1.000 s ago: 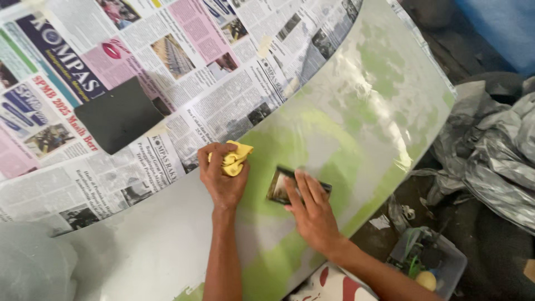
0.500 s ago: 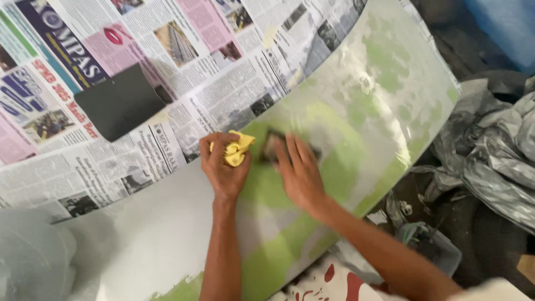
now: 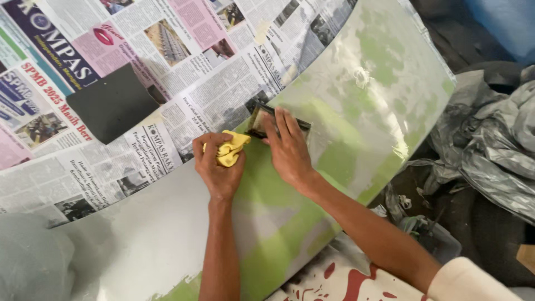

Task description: The person sands a large, curved, light-green surface using a sanding block held in the right hand while wiping the surface with a yellow cloth in the left hand. The person repeatedly rubs the sanding block over the surface and occasionally wipes away residue with the cloth.

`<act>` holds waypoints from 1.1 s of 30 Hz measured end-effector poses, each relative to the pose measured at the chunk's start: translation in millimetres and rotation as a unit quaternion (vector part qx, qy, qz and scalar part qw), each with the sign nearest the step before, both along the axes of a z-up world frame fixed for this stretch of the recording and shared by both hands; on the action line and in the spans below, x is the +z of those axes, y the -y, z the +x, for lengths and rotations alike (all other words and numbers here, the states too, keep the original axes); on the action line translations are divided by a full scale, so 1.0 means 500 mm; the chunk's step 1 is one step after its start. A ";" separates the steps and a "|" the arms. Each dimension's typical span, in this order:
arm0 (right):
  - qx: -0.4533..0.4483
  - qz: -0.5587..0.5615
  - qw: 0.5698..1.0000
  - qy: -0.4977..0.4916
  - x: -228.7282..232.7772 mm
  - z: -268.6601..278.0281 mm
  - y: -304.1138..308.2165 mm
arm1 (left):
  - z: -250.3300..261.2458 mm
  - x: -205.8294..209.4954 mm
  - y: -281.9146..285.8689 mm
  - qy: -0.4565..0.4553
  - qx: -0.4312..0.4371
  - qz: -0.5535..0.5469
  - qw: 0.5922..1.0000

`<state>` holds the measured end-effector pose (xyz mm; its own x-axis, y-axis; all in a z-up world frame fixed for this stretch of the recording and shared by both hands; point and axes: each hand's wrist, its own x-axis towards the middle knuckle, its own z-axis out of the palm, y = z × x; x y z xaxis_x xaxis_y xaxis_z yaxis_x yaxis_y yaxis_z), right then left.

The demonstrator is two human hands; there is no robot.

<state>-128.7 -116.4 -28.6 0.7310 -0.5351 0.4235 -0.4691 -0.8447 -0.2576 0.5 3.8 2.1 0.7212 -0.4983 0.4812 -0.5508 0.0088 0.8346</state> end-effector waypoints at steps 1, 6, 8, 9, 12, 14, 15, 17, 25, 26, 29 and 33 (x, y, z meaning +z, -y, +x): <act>0.008 0.019 1.000 0.000 0.003 -0.021 -0.010 | -0.003 -0.002 0.002 -0.003 0.000 -0.005 1.000; 0.031 0.021 0.999 0.006 0.029 -0.146 -0.130 | 0.002 0.000 0.006 0.011 0.012 0.011 1.000; 0.029 0.001 0.999 0.020 0.023 -0.115 -0.078 | 0.006 0.001 0.009 0.016 0.012 0.008 1.000; 0.011 0.004 1.000 0.018 0.015 -0.083 -0.031 | 0.003 -0.002 0.008 0.017 0.008 0.008 1.000; -0.013 0.005 1.000 0.009 0.010 -0.033 0.034 | 0.000 -0.005 0.000 0.008 0.006 0.010 1.000; -0.014 0.011 1.000 0.020 0.007 -0.062 0.007 | -0.002 -0.005 -0.004 0.005 0.006 0.012 1.000; -0.008 0.017 0.999 0.032 0.012 -0.112 -0.045 | 0.002 -0.004 -0.004 0.005 0.007 0.012 1.000; -0.014 0.034 0.999 -0.006 0.030 -0.182 -0.145 | 0.003 0.000 0.001 0.008 0.004 0.015 1.000; -0.051 -0.009 0.999 0.006 0.010 -0.060 0.043 | -0.002 0.004 -0.005 -0.003 0.002 0.012 1.000; -0.047 0.009 0.999 0.004 0.013 -0.085 0.014 | 0.000 0.003 -0.005 -0.001 0.003 0.009 1.000; -0.036 0.022 0.999 -0.017 0.030 -0.186 -0.138 | -0.002 -0.001 0.001 -0.009 0.000 0.008 1.000; -0.041 0.010 0.999 -0.009 0.020 -0.153 -0.067 | 0.003 0.007 0.004 -0.004 -0.015 0.001 1.000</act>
